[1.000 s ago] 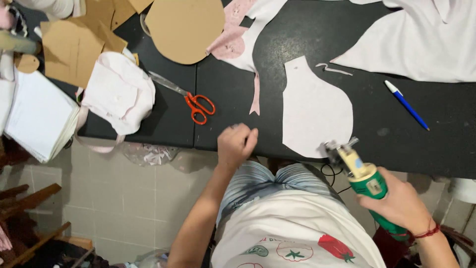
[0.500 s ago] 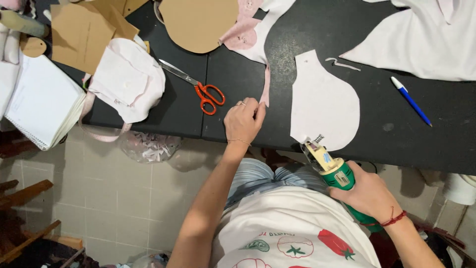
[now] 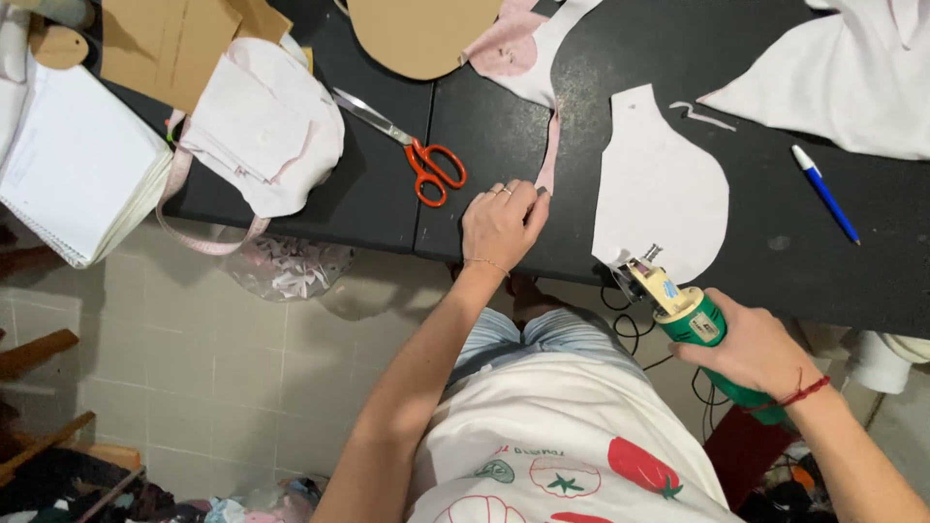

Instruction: The person places a cardboard pattern on a piece of white fabric and traces its outline with a blue pen. They then use an electric rotary cutter to cut the fabric along the traced lines. The person repeats this process with a second piece of fabric.

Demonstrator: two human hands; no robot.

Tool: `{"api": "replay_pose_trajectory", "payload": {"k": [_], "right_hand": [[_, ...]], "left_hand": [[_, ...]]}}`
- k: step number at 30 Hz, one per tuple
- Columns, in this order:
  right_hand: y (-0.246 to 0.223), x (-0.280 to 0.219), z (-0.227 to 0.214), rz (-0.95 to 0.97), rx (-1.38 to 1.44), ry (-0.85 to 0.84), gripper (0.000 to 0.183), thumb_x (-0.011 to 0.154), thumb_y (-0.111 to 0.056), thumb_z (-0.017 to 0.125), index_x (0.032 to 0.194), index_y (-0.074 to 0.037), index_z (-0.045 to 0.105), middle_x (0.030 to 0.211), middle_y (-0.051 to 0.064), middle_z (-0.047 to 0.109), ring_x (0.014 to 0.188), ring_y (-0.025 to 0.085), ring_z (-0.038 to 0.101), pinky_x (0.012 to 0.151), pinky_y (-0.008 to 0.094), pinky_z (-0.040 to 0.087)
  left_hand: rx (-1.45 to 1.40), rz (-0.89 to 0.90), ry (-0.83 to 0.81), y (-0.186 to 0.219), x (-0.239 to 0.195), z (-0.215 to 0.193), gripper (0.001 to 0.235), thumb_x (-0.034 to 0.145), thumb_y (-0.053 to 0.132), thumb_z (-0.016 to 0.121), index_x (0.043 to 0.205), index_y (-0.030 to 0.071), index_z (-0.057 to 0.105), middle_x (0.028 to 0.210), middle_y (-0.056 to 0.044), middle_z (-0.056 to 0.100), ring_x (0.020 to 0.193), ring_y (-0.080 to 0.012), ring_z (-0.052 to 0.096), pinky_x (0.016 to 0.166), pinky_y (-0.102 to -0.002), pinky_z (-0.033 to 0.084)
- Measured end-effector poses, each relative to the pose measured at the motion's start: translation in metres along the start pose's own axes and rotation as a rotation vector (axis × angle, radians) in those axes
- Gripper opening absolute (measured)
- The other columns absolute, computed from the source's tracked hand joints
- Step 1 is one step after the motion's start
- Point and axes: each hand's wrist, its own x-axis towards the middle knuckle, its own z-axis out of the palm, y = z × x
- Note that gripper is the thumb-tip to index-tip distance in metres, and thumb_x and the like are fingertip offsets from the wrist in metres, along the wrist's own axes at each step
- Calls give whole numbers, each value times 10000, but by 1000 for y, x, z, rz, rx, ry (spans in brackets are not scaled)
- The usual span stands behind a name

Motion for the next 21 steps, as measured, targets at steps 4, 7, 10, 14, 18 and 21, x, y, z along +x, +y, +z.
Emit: {"api": "replay_pose_trajectory", "payload": {"k": [4,7,10,14,18,21], "right_hand": [[-1,4,-2,-26,13,19,485,578,-363,651,1026,-219,534,771,29,673,627,195,618,589,299,459],[-6,4,-6,-2,-30,-3,552,584,-387,643,1101,-250,506,820,33,679,678,207,633,619,307,479],[-10,3,-11,-19,-21,-12,621,579,-389,646,1163,-264,477,829,29,682,683,194,637,618,293,483],[-11,8,-11,-40,-82,27,665,552,-405,641,1183,-295,462,838,64,671,763,257,625,696,304,445],[-21,5,-18,-15,-19,-17,587,568,-372,648,1128,-258,512,838,38,672,719,203,618,651,292,454],[-24,7,-21,-26,-35,-25,519,572,-385,637,1060,-239,542,779,41,667,674,200,600,625,288,441]], "left_hand": [[32,-3,7,0,-1,1,286,838,214,522,610,131,370,527,7,355,470,-163,370,445,-285,308],[-5,-1,13,-2,-2,2,285,840,207,515,603,131,375,527,5,372,469,-169,373,437,-292,312],[10,-1,-2,-2,-2,2,283,840,215,517,608,132,377,532,2,377,474,-174,383,437,-298,314],[44,0,13,-1,0,1,264,822,233,526,618,128,397,552,-21,412,510,-209,438,466,-331,345],[10,-5,21,0,0,-1,275,839,209,520,607,129,394,526,7,378,470,-159,381,436,-284,317],[-99,-16,41,1,2,-6,280,840,191,507,602,118,380,516,5,355,457,-158,357,432,-282,304]]}}
